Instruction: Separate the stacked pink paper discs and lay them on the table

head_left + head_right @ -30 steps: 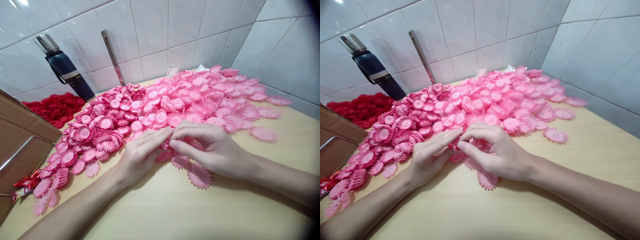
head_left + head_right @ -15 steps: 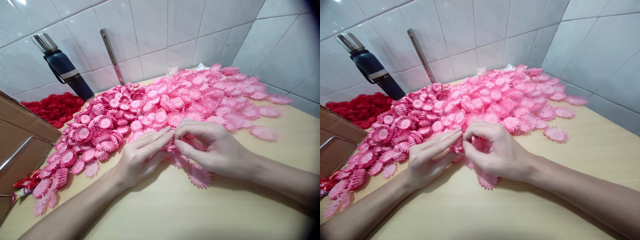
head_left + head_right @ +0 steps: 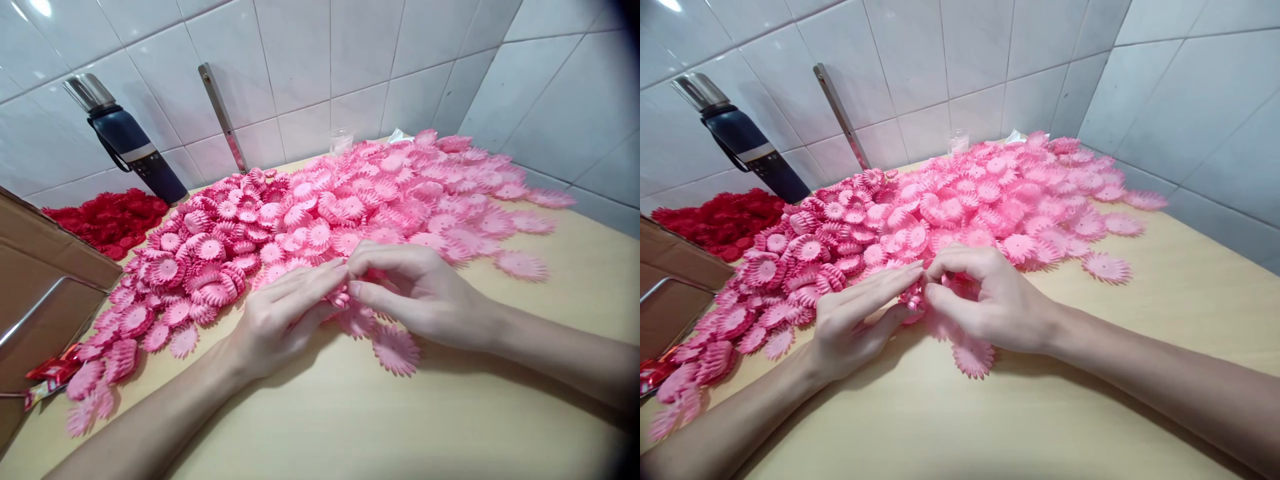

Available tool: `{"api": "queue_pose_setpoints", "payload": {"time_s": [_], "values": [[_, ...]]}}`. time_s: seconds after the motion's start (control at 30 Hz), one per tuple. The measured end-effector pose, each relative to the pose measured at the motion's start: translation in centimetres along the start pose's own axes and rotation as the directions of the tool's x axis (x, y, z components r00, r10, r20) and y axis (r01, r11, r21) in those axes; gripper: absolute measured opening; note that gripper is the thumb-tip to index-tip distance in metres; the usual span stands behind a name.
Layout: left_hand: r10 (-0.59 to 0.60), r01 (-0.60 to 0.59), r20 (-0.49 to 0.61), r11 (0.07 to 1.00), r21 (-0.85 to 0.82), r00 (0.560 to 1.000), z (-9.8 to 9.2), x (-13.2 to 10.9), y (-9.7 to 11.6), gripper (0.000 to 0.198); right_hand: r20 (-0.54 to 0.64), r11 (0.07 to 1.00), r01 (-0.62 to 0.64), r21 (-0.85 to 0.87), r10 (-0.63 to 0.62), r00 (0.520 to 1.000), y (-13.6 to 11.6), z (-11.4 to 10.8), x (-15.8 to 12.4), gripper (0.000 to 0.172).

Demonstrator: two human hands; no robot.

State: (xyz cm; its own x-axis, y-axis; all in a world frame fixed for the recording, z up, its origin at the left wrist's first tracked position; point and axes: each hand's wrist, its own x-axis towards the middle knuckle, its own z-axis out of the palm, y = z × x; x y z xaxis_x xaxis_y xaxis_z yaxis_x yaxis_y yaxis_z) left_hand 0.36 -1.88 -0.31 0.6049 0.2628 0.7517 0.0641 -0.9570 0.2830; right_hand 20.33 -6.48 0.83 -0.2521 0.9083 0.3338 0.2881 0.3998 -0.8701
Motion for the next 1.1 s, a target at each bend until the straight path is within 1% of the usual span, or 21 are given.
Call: {"api": "queue_pose_setpoints", "payload": {"time_s": [0.07, 0.13, 0.3, 0.47, 0.63, 0.8, 0.93, 1.0, 1.03, 1.1], "values": [[0.002, -0.002, 0.013, 1.0, 0.005, 1.0, -0.04, -0.11, -0.09, 0.043, 0.013, 1.0, 0.01, 0.018, -0.01, 1.0, -0.09, -0.07, -0.04, 0.021], [0.006, -0.006, 0.019, 1.0, 0.004, 1.0, -0.03, -0.15, -0.15, 0.045, 0.03, 0.999, 0.017, 0.041, -0.018, 0.999, -0.11, -0.08, -0.05, 0.023], [0.024, -0.024, 0.021, 1.0, -0.015, 0.999, 0.02, -0.16, -0.23, 0.047, 0.024, 0.995, -0.016, 0.102, 0.013, 1.0, 0.01, 0.17, 0.07, 0.009], [0.044, -0.044, -0.009, 0.998, -0.041, 0.999, 0.07, -0.21, -0.45, 0.05, 0.046, 0.973, -0.095, 0.211, 0.087, 0.995, -0.11, 0.1, 0.3, 0.003], [0.064, -0.066, -0.026, 0.994, -0.088, 0.998, 0.17, -0.26, -0.61, 0.052, 0.061, 0.972, -0.116, 0.204, 0.105, 0.993, -0.06, -0.1, 0.28, 0.006], [0.048, -0.048, -0.001, 0.994, -0.102, 0.999, 0.09, 0.09, -0.39, 0.05, 0.128, 0.969, -0.109, 0.222, 0.082, 0.988, -0.11, -0.09, 0.29, 0.002], [0.038, -0.035, 0.021, 0.991, -0.131, 0.999, -0.19, 0.4, -0.21, 0.053, 0.131, 0.967, -0.128, 0.219, 0.101, 0.986, -0.03, -0.1, 0.14, 0.009], [0.012, -0.006, 0.038, 0.988, -0.153, 0.999, -0.31, 0.35, -0.13, 0.056, 0.113, 0.975, -0.108, 0.192, 0.087, 0.99, 0.04, -0.07, 0.03, 0.01], [-0.024, 0.031, 0.039, 0.985, -0.169, 0.999, -0.34, 0.26, -0.08, 0.056, 0.1, 0.98, -0.095, 0.176, 0.078, 0.992, 0.06, -0.04, -0.03, 0.01], [-0.142, 0.146, 0.034, 0.967, -0.21, 0.989, -0.33, 0.02, 0.06, 0.052, 0.074, 0.986, -0.078, 0.148, 0.068, 0.995, 0.05, 0.03, -0.16, 0.011]]}}
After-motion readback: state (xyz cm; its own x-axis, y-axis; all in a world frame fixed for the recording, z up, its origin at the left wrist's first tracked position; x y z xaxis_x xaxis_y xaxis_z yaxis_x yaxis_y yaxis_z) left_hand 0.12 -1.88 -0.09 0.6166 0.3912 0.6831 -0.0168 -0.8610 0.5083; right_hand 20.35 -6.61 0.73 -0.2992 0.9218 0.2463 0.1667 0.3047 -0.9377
